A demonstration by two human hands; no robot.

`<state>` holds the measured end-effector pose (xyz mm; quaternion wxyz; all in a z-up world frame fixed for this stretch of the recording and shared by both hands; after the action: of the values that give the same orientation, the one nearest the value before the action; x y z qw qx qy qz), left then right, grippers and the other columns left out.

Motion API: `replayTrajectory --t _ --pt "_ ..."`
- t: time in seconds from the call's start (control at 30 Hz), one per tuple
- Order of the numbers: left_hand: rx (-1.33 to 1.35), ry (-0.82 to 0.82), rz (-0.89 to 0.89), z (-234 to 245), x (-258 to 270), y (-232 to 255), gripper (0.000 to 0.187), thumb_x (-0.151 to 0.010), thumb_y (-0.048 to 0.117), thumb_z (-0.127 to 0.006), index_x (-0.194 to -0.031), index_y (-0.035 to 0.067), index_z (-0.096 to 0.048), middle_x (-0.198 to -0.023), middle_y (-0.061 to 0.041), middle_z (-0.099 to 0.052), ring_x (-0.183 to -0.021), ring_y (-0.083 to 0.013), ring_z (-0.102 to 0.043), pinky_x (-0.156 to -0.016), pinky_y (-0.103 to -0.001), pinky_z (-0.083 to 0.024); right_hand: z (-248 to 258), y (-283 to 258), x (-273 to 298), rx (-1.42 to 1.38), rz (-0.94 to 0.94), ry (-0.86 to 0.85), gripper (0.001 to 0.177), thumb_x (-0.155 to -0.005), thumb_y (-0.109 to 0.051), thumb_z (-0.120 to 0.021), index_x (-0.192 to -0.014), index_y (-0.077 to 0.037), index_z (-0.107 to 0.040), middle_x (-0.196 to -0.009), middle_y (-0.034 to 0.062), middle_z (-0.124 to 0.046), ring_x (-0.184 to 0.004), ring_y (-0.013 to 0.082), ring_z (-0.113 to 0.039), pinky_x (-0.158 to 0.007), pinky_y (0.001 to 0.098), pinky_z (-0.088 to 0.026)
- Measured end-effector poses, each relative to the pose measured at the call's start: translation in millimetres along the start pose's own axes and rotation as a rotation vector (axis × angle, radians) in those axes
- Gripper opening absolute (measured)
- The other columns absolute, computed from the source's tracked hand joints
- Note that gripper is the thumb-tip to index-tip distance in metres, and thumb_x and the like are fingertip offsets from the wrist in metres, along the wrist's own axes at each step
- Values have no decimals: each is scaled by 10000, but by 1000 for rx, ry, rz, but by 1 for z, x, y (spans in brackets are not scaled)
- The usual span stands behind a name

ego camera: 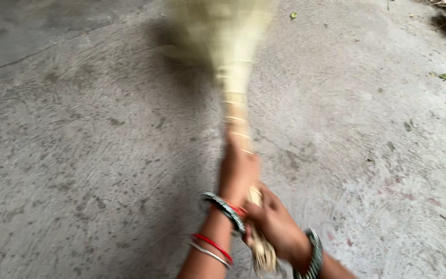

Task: The person sweeps leaves and white flowers across a concrete floor using a handheld grass broom.

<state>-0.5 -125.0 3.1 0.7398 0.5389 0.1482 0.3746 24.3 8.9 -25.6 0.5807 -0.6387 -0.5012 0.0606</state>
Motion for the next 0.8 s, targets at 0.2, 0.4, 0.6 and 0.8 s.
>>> replayTrajectory --t 0.2,0.4,0.6,0.8 --pt "57 163 257 99 -36 -46 913 -891 107 -598 -1582 46 -5 -1227 -258 -650 -974 -384 -736 -812 -475 -615 -82 -20 -52 124 -167 -288 258 -879 0 -646 -1105 12 -522 -682 53 -596 -487 112 -560 -408 269 -515" --pt "-63 -113 150 -21 -51 -64 952 -889 89 -596 -1590 61 48 -1264 -306 -602 -1051 -428 -680 -879 -502 -580 5 12 -32 -3 -169 59 175 -923 -85 -641 -1045 -3 -547 -598 44 -540 -418 125 -498 -377 271 -482" --pt "-156 -513 31 -106 15 -14 1050 -867 104 -615 -1607 23 127 -1150 -310 -668 -933 -396 -699 -816 -470 -580 92 56 5 -7 -55 469 265 -935 -123 -576 -1163 -10 -503 -634 145 -573 -405 234 -545 -356 368 -486" --pt "388 -332 -126 -31 22 -18 922 -859 123 -645 -1638 129 -151 -994 -124 -682 -693 -222 -708 -556 -361 -605 7 43 -2 39 118 315 623 -822 -95 -671 -1376 -196 -404 -706 105 -668 -409 201 -570 -338 340 -473"
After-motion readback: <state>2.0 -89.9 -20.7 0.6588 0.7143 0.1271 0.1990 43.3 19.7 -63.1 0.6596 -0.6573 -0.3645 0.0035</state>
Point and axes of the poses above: each hand's wrist, its own x-axis away from the middle knuckle, its own z-axis out of the back of the hand, y = z × x, the point moved 8 cm from there along -x, towards the middle knuckle
